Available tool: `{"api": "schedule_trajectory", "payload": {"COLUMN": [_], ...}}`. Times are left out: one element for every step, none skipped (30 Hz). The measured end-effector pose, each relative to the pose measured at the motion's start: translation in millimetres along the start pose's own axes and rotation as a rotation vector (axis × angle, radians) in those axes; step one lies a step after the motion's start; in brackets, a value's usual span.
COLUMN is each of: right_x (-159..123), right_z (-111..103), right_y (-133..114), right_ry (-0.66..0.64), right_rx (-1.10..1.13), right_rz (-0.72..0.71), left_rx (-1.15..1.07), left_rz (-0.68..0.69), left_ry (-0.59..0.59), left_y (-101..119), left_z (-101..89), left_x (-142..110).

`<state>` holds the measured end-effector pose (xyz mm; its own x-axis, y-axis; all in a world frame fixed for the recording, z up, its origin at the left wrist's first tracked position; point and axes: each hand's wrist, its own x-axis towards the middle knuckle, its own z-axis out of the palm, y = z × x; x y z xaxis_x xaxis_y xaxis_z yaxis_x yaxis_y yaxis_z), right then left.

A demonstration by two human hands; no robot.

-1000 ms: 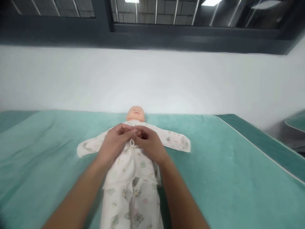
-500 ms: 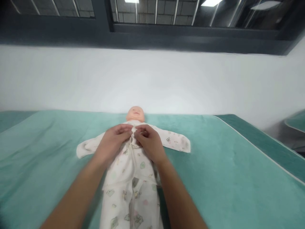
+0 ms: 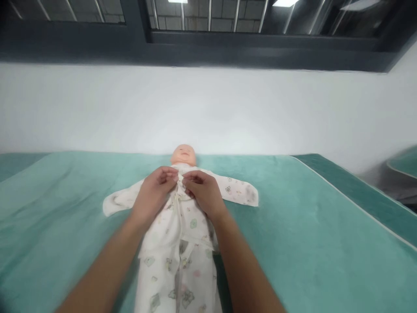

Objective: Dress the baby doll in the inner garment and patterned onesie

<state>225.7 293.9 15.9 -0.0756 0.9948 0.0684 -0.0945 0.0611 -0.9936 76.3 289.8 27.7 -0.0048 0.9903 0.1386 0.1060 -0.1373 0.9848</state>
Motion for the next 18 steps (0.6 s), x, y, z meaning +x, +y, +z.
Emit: {"api": "schedule_trajectory", "payload": {"right_x": [0.0, 0.0, -0.1, -0.1, -0.1, -0.1, 0.1, 0.3, 0.5, 0.7, 0.9, 1.0, 1.1, 1.3, 1.4, 1.5, 1.6, 1.7], "right_z": [-0.1, -0.1, -0.2, -0.3, -0.3, -0.4, -0.5, -0.6, -0.7, -0.8, -0.9, -1.0, -1.2, -1.4, -1.6, -1.8, -2.0, -2.2], "right_y": [0.0, 0.1, 0.1, 0.2, 0.3, 0.5, 0.7, 1.0, 1.3, 1.6, 1.9, 2.1, 2.2, 2.3, 2.3, 2.2, 2.2, 2.1], "right_ry": [-0.003, -0.006, -0.007, -0.007, -0.008, -0.009, -0.010, -0.013, -0.017, -0.019, -0.020, -0.021, -0.021, -0.022, -0.024, -0.026, -0.030, -0.032], "right_rx": [0.000, 0.001, 0.004, 0.005, 0.006, 0.005, 0.004, 0.006, 0.008, 0.013, 0.018, 0.023, 0.026, 0.028, 0.028, 0.026, 0.021, 0.011], "right_rz": [0.000, 0.001, 0.001, 0.002, 0.002, 0.001, -0.001, -0.002, -0.001, 0.001, 0.003, 0.003, 0.003, 0.001, 0.001, 0.001, 0.002, 0.001], "left_rx": [-0.012, -0.030, -0.056, -0.090, -0.128, -0.168, -0.206, -0.236, -0.257, -0.269, -0.273, -0.273, -0.270, -0.265, -0.260, -0.258, -0.258, -0.257], "left_rz": [-0.004, -0.010, -0.018, -0.029, -0.042, -0.053, -0.063, -0.069, -0.072, -0.072, -0.069, -0.064, -0.058, -0.051, -0.045, -0.041, -0.039, -0.039], "left_ry": [0.000, -0.004, -0.010, -0.018, -0.024, -0.030, -0.036, -0.042, -0.048, -0.053, -0.057, -0.061, -0.066, -0.074, -0.083, -0.091, -0.097, -0.102], "left_y": [-0.4, -0.7, -0.8, -0.7, -0.4, 0.1, 0.6, 1.1, 1.5, 1.6, 1.4, 1.0, 0.3, -0.6, -1.7, -2.7, -3.7, -4.5], "left_z": [0.0, -0.1, -0.2, -0.2, -0.3, -0.4, -0.6, -0.8, -1.0, -1.3, -1.6, -1.9, -2.3, -2.8, -3.3, -3.8, -4.3, -4.8], "left_x": [0.0, 0.1, 0.1, 0.2, 0.2, 0.3, 0.3, 0.3, 0.4, 0.6, 0.8, 1.2, 1.7, 2.2, 2.8, 3.4, 4.0, 4.5]}}
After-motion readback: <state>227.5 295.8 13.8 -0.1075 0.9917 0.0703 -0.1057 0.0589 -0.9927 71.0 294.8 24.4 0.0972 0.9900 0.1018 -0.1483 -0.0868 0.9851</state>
